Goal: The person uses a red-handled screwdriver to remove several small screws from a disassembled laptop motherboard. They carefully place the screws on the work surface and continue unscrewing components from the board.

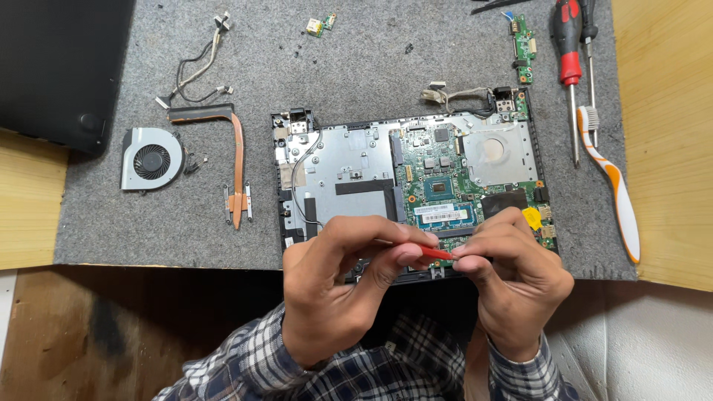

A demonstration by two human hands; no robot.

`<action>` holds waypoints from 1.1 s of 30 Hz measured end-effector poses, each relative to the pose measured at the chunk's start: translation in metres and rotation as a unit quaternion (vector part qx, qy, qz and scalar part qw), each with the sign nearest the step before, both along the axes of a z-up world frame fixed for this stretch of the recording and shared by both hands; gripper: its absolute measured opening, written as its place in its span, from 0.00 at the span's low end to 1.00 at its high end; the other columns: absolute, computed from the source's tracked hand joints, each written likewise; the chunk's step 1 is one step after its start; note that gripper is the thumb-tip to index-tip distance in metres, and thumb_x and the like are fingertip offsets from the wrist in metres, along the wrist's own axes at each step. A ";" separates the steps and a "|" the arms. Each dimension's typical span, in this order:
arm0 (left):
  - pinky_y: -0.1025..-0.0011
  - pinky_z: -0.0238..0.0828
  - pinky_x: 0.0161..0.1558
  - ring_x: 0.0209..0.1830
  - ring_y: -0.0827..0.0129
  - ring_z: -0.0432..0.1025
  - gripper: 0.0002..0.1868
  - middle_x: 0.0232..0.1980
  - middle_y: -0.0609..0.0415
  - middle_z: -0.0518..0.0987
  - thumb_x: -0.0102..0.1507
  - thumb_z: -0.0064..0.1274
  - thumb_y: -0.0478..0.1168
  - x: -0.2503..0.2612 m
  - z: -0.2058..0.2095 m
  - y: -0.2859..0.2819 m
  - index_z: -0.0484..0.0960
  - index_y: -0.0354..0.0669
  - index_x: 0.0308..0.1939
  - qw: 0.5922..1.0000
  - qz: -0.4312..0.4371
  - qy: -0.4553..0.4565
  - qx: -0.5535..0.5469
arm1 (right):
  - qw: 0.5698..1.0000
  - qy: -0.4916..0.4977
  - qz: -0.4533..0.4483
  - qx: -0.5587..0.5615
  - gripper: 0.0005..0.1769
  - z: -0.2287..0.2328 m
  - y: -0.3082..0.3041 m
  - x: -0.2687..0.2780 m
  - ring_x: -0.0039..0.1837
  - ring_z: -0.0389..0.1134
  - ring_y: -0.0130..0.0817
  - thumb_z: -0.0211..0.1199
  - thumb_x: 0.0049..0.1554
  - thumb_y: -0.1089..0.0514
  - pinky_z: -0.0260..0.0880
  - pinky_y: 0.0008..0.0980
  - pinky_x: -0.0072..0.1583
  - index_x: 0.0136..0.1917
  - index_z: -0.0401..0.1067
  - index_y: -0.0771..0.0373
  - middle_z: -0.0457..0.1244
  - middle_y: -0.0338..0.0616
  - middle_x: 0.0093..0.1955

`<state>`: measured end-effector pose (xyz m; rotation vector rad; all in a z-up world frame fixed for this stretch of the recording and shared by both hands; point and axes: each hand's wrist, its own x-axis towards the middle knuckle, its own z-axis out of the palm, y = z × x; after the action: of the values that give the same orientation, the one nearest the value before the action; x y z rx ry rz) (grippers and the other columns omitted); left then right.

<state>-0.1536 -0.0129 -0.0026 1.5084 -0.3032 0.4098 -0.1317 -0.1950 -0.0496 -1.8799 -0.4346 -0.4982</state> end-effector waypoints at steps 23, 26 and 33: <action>0.69 0.89 0.43 0.40 0.53 0.83 0.06 0.43 0.35 0.82 0.67 0.48 0.28 -0.006 -0.021 0.001 0.69 0.31 0.46 0.998 0.016 -0.048 -0.048 | 0.997 0.013 -0.007 0.076 0.13 -0.008 0.020 -0.002 0.40 0.61 0.32 0.60 0.59 0.52 0.63 0.25 0.45 0.41 0.70 0.64 0.65 0.41 0.31; 0.71 0.88 0.43 0.39 0.55 0.84 0.06 0.42 0.37 0.83 0.67 0.48 0.28 -0.006 -0.020 0.002 0.70 0.33 0.47 0.998 0.032 -0.034 -0.041 | 0.994 0.033 -0.008 0.106 0.15 -0.009 0.019 -0.001 0.40 0.62 0.32 0.59 0.60 0.50 0.63 0.25 0.44 0.41 0.71 0.64 0.64 0.42 0.30; 0.67 0.89 0.47 0.44 0.51 0.84 0.06 0.42 0.37 0.83 0.66 0.49 0.28 -0.002 -0.019 -0.001 0.70 0.33 0.46 0.997 0.032 -0.062 -0.027 | 0.986 0.055 0.008 0.157 0.17 -0.012 0.017 0.000 0.38 0.60 0.30 0.59 0.61 0.46 0.60 0.25 0.44 0.40 0.71 0.62 0.62 0.42 0.29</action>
<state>-0.1558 -0.0136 -0.0217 1.4456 -0.3394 0.5606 -0.1314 -0.1783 -0.0612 -1.5884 -0.2793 -0.4216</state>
